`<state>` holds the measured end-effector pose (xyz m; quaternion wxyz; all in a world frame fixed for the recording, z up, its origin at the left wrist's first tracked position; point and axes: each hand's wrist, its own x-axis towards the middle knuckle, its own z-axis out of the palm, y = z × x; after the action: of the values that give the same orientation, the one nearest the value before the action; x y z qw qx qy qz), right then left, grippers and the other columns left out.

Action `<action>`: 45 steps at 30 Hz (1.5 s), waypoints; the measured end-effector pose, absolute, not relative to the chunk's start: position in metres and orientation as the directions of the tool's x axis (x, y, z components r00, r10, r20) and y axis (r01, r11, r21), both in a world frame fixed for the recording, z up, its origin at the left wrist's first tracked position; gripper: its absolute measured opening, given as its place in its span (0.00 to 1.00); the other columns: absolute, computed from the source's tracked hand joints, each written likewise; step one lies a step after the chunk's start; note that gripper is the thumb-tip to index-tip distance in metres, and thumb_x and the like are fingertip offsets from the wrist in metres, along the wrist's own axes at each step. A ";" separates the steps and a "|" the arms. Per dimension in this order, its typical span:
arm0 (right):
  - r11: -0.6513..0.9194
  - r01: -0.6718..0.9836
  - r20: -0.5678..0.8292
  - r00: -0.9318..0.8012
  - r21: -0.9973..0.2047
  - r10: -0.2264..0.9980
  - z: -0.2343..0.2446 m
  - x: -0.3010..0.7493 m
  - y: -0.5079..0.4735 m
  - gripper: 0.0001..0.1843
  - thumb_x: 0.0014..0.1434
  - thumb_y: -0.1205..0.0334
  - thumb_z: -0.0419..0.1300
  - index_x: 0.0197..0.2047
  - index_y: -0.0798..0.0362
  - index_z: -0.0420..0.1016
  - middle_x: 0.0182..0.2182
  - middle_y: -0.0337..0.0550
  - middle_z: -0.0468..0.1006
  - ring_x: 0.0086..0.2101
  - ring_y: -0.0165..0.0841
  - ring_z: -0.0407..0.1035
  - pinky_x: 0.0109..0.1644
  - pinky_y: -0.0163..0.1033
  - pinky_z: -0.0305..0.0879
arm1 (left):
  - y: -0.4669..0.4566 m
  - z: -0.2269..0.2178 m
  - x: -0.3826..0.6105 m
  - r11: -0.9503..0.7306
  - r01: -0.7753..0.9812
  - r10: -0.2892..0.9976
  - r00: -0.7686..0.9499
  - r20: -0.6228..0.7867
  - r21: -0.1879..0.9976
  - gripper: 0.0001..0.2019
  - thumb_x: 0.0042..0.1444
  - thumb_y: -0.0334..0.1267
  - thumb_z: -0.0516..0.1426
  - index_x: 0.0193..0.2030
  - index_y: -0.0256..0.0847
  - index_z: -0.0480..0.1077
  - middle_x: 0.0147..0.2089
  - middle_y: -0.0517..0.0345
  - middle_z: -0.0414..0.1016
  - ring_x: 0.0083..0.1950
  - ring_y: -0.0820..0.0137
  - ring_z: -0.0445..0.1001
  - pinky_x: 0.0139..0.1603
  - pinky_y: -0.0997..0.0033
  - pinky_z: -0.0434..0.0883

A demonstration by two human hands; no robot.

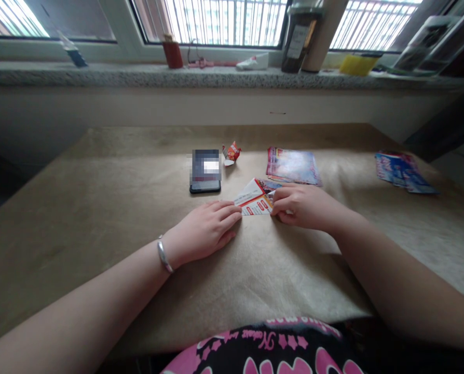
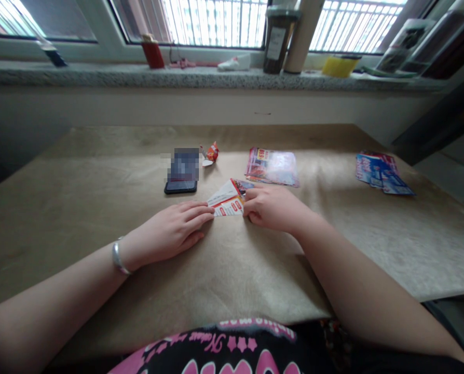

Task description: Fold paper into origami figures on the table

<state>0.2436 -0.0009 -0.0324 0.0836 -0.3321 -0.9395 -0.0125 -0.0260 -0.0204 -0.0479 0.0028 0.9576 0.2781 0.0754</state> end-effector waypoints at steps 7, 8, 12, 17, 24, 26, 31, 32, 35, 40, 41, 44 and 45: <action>0.770 0.638 0.123 -0.763 -0.012 0.634 -0.027 0.251 -0.002 0.11 0.53 0.69 0.56 0.31 0.46 0.78 0.32 0.35 0.78 0.34 0.30 0.70 0.36 0.35 0.60 | -0.020 -0.048 -0.024 -0.847 0.530 0.531 0.833 0.154 0.049 0.17 0.61 0.38 0.51 0.55 0.37 0.64 0.58 0.49 0.67 0.59 0.61 0.64 0.59 0.56 0.65; 0.766 0.642 0.111 -0.762 -0.001 0.638 -0.027 0.252 -0.002 0.11 0.53 0.69 0.56 0.31 0.46 0.78 0.32 0.35 0.78 0.34 0.30 0.70 0.36 0.36 0.60 | -0.020 -0.048 -0.023 -0.846 0.530 0.531 0.833 0.155 0.049 0.17 0.61 0.38 0.51 0.55 0.37 0.64 0.58 0.49 0.67 0.59 0.61 0.65 0.59 0.56 0.65; 0.733 0.679 0.065 -0.734 0.046 0.676 -0.024 0.255 -0.004 0.10 0.53 0.68 0.57 0.31 0.45 0.79 0.33 0.34 0.79 0.35 0.31 0.71 0.36 0.36 0.61 | -0.020 -0.048 -0.021 -0.846 0.532 0.532 0.833 0.150 0.045 0.17 0.61 0.38 0.51 0.55 0.37 0.64 0.58 0.49 0.67 0.59 0.60 0.64 0.59 0.57 0.65; 0.713 0.698 0.034 -0.716 0.066 0.697 -0.021 0.259 -0.005 0.10 0.53 0.68 0.58 0.31 0.45 0.79 0.35 0.34 0.79 0.34 0.30 0.72 0.35 0.36 0.61 | -0.020 -0.047 -0.019 -0.844 0.535 0.535 0.833 0.143 0.044 0.17 0.61 0.38 0.51 0.55 0.37 0.64 0.58 0.50 0.66 0.59 0.60 0.64 0.59 0.57 0.65; 0.722 0.690 0.032 -0.724 0.046 0.689 -0.019 0.260 -0.005 0.10 0.51 0.69 0.58 0.30 0.46 0.79 0.35 0.34 0.80 0.34 0.30 0.72 0.35 0.35 0.62 | -0.020 -0.045 -0.019 -0.848 0.527 0.529 0.834 0.159 0.056 0.16 0.61 0.38 0.50 0.55 0.38 0.64 0.58 0.50 0.67 0.59 0.62 0.64 0.60 0.57 0.65; 0.724 0.689 0.045 -0.725 0.038 0.687 -0.019 0.260 -0.006 0.10 0.51 0.70 0.57 0.29 0.46 0.79 0.35 0.35 0.80 0.33 0.30 0.71 0.35 0.35 0.62 | -0.020 -0.044 -0.019 -0.851 0.522 0.524 0.835 0.168 0.064 0.16 0.61 0.38 0.51 0.55 0.38 0.65 0.57 0.49 0.67 0.58 0.62 0.65 0.59 0.58 0.65; 0.709 0.704 0.056 -0.711 0.044 0.701 -0.020 0.258 -0.007 0.09 0.50 0.69 0.56 0.26 0.49 0.76 0.34 0.38 0.79 0.33 0.32 0.71 0.36 0.37 0.63 | -0.021 -0.042 -0.020 -0.852 0.519 0.521 0.835 0.175 0.061 0.16 0.60 0.37 0.51 0.54 0.37 0.65 0.56 0.49 0.68 0.56 0.62 0.65 0.58 0.58 0.66; 0.708 0.704 0.060 -0.710 0.052 0.701 -0.020 0.257 -0.006 0.08 0.50 0.69 0.55 0.26 0.50 0.75 0.33 0.39 0.78 0.34 0.33 0.71 0.38 0.38 0.63 | -0.021 -0.041 -0.020 -0.853 0.519 0.521 0.835 0.179 0.058 0.16 0.60 0.37 0.51 0.54 0.37 0.65 0.56 0.49 0.68 0.56 0.62 0.65 0.58 0.58 0.66; 0.696 0.716 0.075 -0.699 0.058 0.712 -0.023 0.254 -0.004 0.08 0.52 0.68 0.54 0.28 0.52 0.74 0.33 0.43 0.78 0.36 0.35 0.70 0.41 0.40 0.63 | -0.020 -0.040 -0.021 -0.854 0.518 0.517 0.834 0.195 0.046 0.15 0.60 0.37 0.51 0.52 0.36 0.66 0.54 0.49 0.69 0.54 0.62 0.66 0.56 0.60 0.68; 0.628 0.778 0.133 -0.624 0.011 0.770 -0.028 0.245 -0.002 0.11 0.58 0.59 0.53 0.34 0.52 0.75 0.36 0.45 0.77 0.38 0.37 0.71 0.41 0.41 0.64 | -0.018 -0.038 -0.026 -0.882 0.468 0.468 0.858 0.210 0.052 0.12 0.63 0.35 0.48 0.47 0.40 0.70 0.48 0.53 0.73 0.46 0.67 0.69 0.48 0.65 0.70; 0.620 0.784 0.146 -0.615 0.010 0.775 -0.030 0.243 -0.002 0.11 0.59 0.57 0.53 0.35 0.52 0.75 0.37 0.45 0.77 0.38 0.38 0.71 0.42 0.42 0.64 | -0.018 -0.038 -0.027 -0.889 0.455 0.456 0.864 0.215 0.058 0.12 0.63 0.35 0.47 0.46 0.40 0.71 0.47 0.53 0.74 0.44 0.68 0.69 0.46 0.67 0.70; 0.627 0.778 0.178 -0.615 -0.018 0.768 -0.035 0.238 -0.004 0.15 0.59 0.54 0.55 0.43 0.52 0.75 0.43 0.46 0.76 0.42 0.39 0.70 0.45 0.44 0.65 | -0.019 -0.039 -0.030 -0.896 0.437 0.443 0.862 0.245 0.083 0.12 0.63 0.35 0.47 0.45 0.42 0.72 0.42 0.55 0.75 0.40 0.70 0.71 0.40 0.71 0.70; 0.638 0.770 0.185 -0.622 -0.033 0.761 -0.037 0.237 -0.004 0.17 0.58 0.53 0.55 0.46 0.52 0.74 0.46 0.47 0.75 0.44 0.40 0.69 0.47 0.44 0.65 | -0.019 -0.039 -0.031 -0.896 0.433 0.444 0.859 0.255 0.100 0.12 0.63 0.35 0.48 0.45 0.42 0.72 0.40 0.56 0.76 0.38 0.70 0.71 0.38 0.71 0.70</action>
<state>0.2370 -0.0038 -0.0375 0.0912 -0.4249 -0.9003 -0.0248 -0.0307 -0.0191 -0.0388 0.0196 0.9639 0.2274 0.1368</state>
